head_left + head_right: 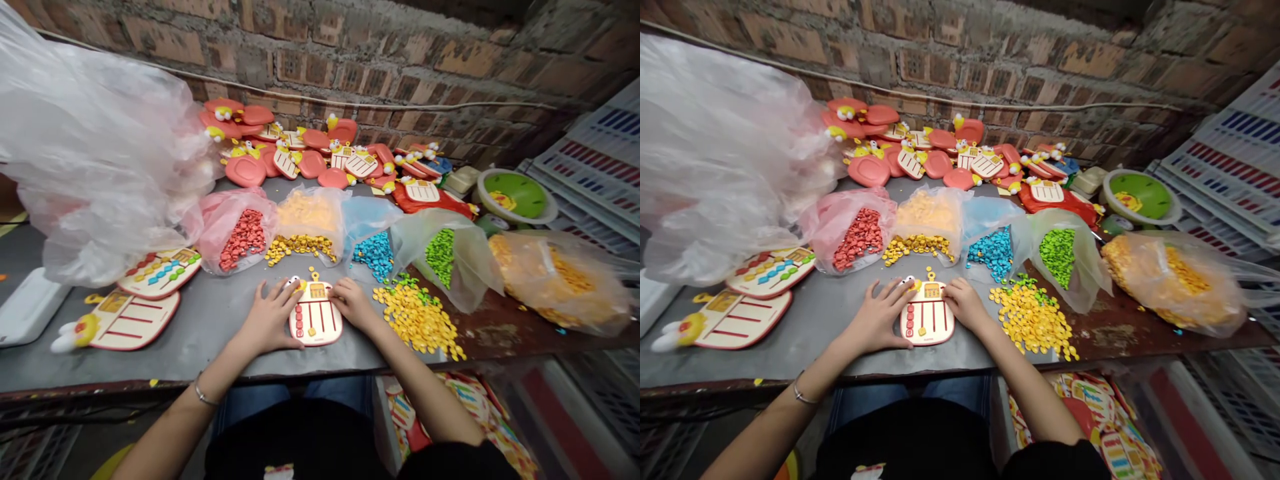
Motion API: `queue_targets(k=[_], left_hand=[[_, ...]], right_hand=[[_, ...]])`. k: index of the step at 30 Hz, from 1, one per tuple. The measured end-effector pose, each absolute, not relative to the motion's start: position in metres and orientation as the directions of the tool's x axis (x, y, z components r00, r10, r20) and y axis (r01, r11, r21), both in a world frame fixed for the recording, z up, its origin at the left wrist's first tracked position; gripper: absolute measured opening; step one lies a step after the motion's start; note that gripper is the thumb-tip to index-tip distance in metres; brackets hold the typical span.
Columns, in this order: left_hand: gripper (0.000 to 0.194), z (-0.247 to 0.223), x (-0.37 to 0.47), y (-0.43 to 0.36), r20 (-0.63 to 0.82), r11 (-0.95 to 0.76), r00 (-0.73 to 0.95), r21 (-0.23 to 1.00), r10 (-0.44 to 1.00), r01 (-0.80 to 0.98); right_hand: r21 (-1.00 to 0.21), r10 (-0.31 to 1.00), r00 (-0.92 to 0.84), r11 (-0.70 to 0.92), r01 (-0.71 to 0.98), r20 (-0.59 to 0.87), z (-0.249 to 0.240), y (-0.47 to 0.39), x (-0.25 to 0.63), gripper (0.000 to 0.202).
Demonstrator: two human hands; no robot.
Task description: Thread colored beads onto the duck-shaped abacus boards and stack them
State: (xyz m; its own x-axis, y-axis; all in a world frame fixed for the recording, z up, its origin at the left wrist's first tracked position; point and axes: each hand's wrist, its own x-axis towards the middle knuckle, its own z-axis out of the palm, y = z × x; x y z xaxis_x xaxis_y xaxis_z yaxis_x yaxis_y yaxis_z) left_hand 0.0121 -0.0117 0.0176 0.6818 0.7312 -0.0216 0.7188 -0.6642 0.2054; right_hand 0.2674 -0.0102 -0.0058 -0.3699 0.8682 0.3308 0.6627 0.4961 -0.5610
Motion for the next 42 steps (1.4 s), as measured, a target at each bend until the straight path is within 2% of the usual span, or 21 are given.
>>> queue_targets(k=[5, 9, 11, 14, 16, 18, 20, 22, 24, 26, 30, 33, 35, 39, 42], left_hand=[[0.108, 0.014, 0.010, -0.008, -0.019, -0.676, 0.699, 0.234, 0.715, 0.699], [0.109, 0.010, 0.009, -0.007, 0.001, -0.679, 0.703, 0.259, 0.711, 0.687], [0.109, 0.008, 0.008, -0.007, 0.006, -0.677, 0.702, 0.274, 0.712, 0.683], [0.107, 0.006, 0.008, -0.006, 0.014, -0.678, 0.706, 0.295, 0.708, 0.674], [0.108, 0.007, 0.007, -0.005, 0.009, -0.680, 0.710, 0.299, 0.704, 0.670], [0.110, 0.009, 0.007, -0.005, 0.002, -0.681, 0.714, 0.299, 0.701, 0.668], [0.111, 0.010, 0.007, -0.005, 0.000, -0.681, 0.714, 0.299, 0.700, 0.668], [0.110, 0.011, 0.007, -0.005, -0.002, -0.680, 0.714, 0.305, 0.700, 0.667], [0.109, 0.010, 0.007, -0.005, -0.006, -0.679, 0.715, 0.309, 0.699, 0.666], [0.109, 0.009, 0.007, -0.005, -0.006, -0.679, 0.715, 0.309, 0.699, 0.666], [0.109, 0.007, 0.007, -0.005, 0.002, -0.679, 0.715, 0.314, 0.700, 0.664], [0.109, 0.007, 0.007, -0.005, 0.002, -0.678, 0.717, 0.326, 0.697, 0.659], [0.109, 0.007, 0.007, -0.006, 0.002, -0.677, 0.716, 0.327, 0.698, 0.659], [0.108, 0.007, 0.007, -0.006, 0.000, -0.680, 0.715, 0.309, 0.699, 0.665], [0.105, 0.007, 0.008, -0.007, 0.007, -0.681, 0.712, 0.296, 0.702, 0.670]], right_hand=[[-0.712, 0.883, -0.391, 0.449, 0.540, 0.260, -0.001, -0.014, 0.263, 0.013], [-0.767, 0.865, -0.425, 0.457, 0.450, 0.266, -0.002, -0.007, 0.239, 0.017], [-0.791, 0.846, -0.475, 0.456, 0.408, 0.243, 0.000, -0.006, 0.232, 0.016], [-0.844, 0.768, -0.627, 0.419, 0.336, 0.131, 0.005, -0.004, 0.237, 0.025], [-0.854, 0.770, -0.629, 0.392, 0.342, 0.101, 0.008, 0.009, 0.244, 0.024], [-0.802, 0.871, -0.467, 0.386, 0.457, 0.153, 0.010, 0.032, 0.249, 0.018], [-0.665, 0.925, -0.292, 0.378, 0.644, 0.243, 0.009, 0.062, 0.246, 0.012], [-0.492, 0.930, -0.260, 0.360, 0.793, 0.261, 0.006, 0.089, 0.238, 0.011], [-0.386, 0.928, -0.312, 0.368, 0.846, 0.203, 0.004, 0.104, 0.230, 0.015], [-0.411, 0.916, -0.357, 0.400, 0.819, 0.181, 0.004, 0.105, 0.229, 0.019], [-0.673, 0.893, -0.348, 0.445, 0.591, 0.284, 0.012, 0.067, 0.248, 0.009], [-0.755, 0.905, -0.333, 0.410, 0.511, 0.265, 0.015, 0.032, 0.264, 0.011], [-0.712, 0.908, -0.339, 0.407, 0.573, 0.246, 0.010, 0.016, 0.268, 0.012], [-0.529, 0.909, -0.313, 0.414, 0.741, 0.274, -0.003, 0.003, 0.266, 0.018], [-0.437, 0.901, -0.339, 0.428, 0.791, 0.270, -0.005, 0.001, 0.264, 0.020]])
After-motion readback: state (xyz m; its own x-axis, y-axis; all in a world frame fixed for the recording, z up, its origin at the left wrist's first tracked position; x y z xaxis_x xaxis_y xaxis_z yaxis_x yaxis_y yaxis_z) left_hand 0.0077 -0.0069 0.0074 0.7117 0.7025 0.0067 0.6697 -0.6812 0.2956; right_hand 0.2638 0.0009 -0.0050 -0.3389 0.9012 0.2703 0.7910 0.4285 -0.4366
